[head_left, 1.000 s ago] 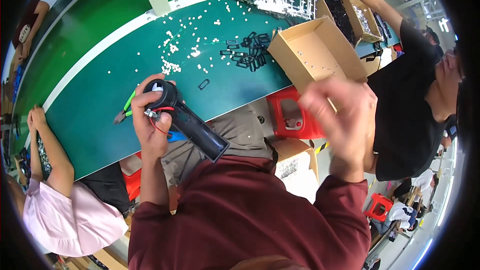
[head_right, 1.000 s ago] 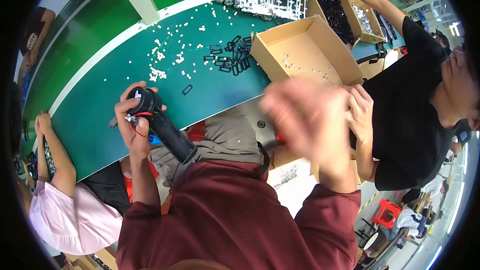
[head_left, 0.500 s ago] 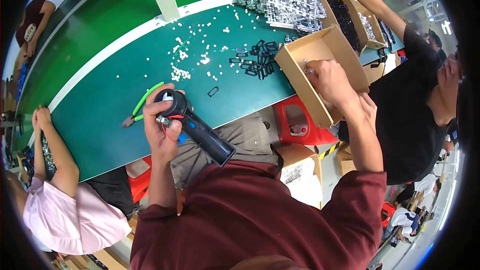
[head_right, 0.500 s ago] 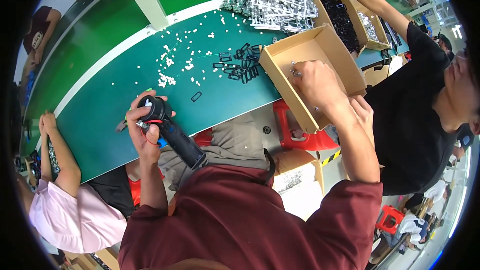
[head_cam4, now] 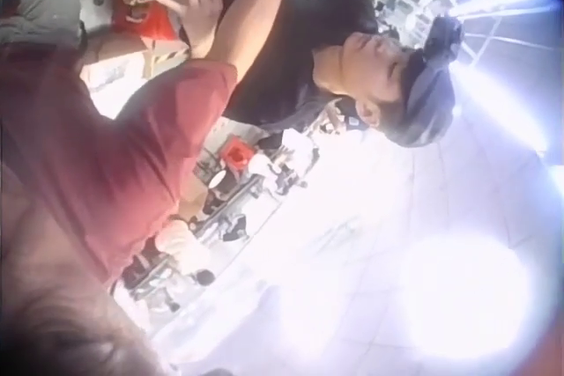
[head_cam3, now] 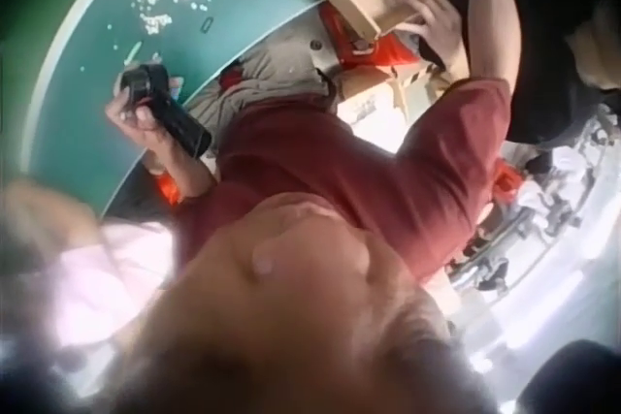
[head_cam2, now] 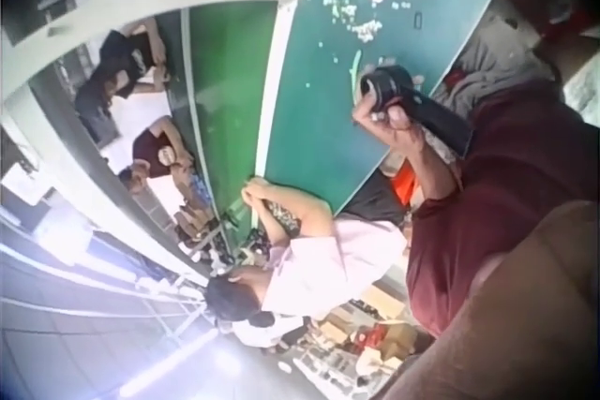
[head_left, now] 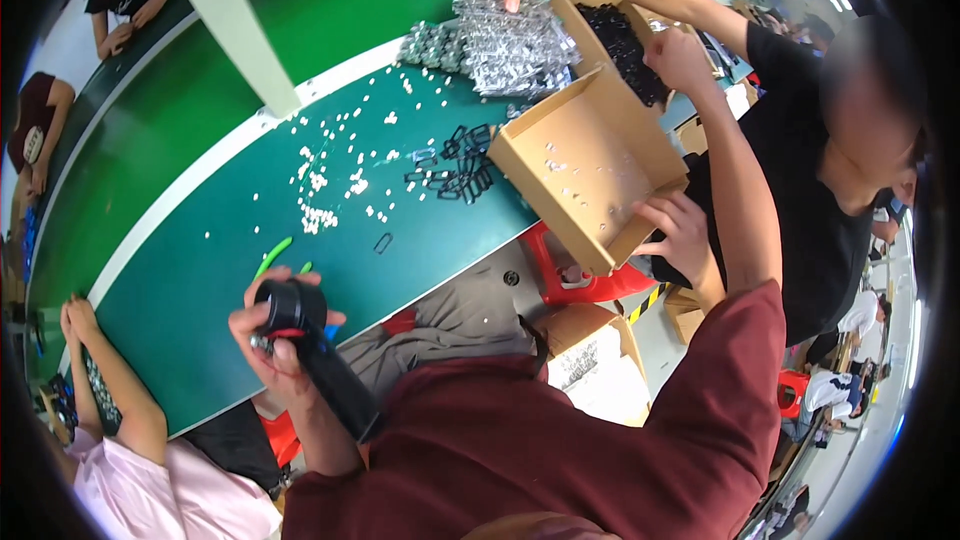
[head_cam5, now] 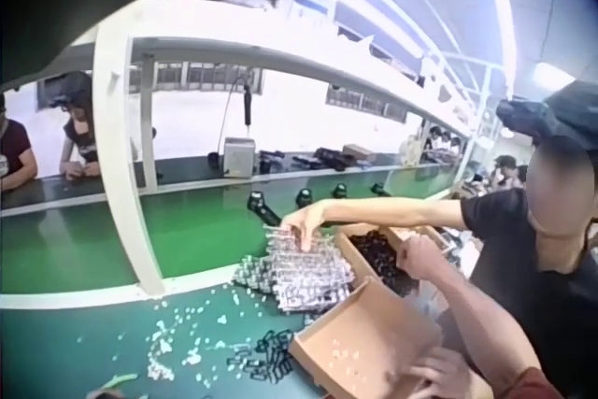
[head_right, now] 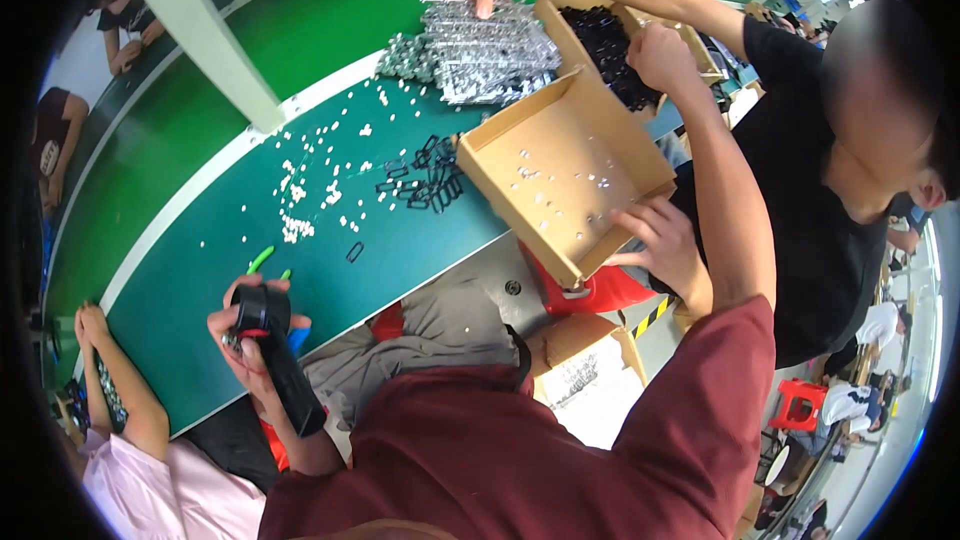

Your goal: Assembling a handheld electronic device by connecting internal wires and fitting the plastic housing parts together.

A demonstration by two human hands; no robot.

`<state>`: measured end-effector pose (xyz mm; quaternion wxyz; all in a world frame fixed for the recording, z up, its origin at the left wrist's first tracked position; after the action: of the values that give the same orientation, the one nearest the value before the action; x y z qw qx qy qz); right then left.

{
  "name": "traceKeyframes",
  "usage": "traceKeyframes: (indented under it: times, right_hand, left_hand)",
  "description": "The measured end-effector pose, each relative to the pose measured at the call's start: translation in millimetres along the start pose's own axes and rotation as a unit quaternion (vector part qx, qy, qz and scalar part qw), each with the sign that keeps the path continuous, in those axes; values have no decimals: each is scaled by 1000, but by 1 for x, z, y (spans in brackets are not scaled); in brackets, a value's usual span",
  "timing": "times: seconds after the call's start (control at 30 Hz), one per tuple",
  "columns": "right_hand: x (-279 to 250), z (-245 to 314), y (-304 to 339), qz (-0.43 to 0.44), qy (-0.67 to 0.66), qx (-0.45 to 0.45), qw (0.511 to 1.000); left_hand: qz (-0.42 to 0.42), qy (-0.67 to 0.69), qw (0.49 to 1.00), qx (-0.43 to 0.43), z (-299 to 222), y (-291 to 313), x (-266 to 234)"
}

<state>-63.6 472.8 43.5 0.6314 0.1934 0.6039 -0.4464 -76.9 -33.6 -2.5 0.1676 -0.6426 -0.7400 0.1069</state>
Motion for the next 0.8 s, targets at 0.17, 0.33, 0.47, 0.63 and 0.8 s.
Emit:
traceKeyframes:
  times: [0.17, 0.33, 0.47, 0.63, 0.8]
  right_hand:
    - [57, -60, 65, -59, -108, 87, 989]
    - [23, -85, -107, 83, -190, 91, 974]
    - [1, -113, -221, 222, -287, 94, 927]
    - [-27, -143, -320, 397, -412, 92, 815]
    - [-21, -145, -338, 556, -512, 91, 648]
  left_hand:
    - [26, -9, 1000, 9, -4, 1, -3]
    - [18, -43, 998, -31, -15, -1, 13]
    - [27, -39, 997, -56, -12, -4, 30]
    - [49, -40, 994, -84, -3, -16, 52]
    - [76, 7, 994, -76, 12, -25, 63]
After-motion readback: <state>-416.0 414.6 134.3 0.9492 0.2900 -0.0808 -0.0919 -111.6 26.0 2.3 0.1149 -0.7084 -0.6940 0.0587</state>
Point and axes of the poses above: each hand's wrist, its own y-axis away from the middle knuckle, its own x-axis out of the palm, z = x × y, the point moved 1 cm from there along -y, towards the middle knuckle, and after that the axes turned 14 degrees about -y, right-handed, at the moved point
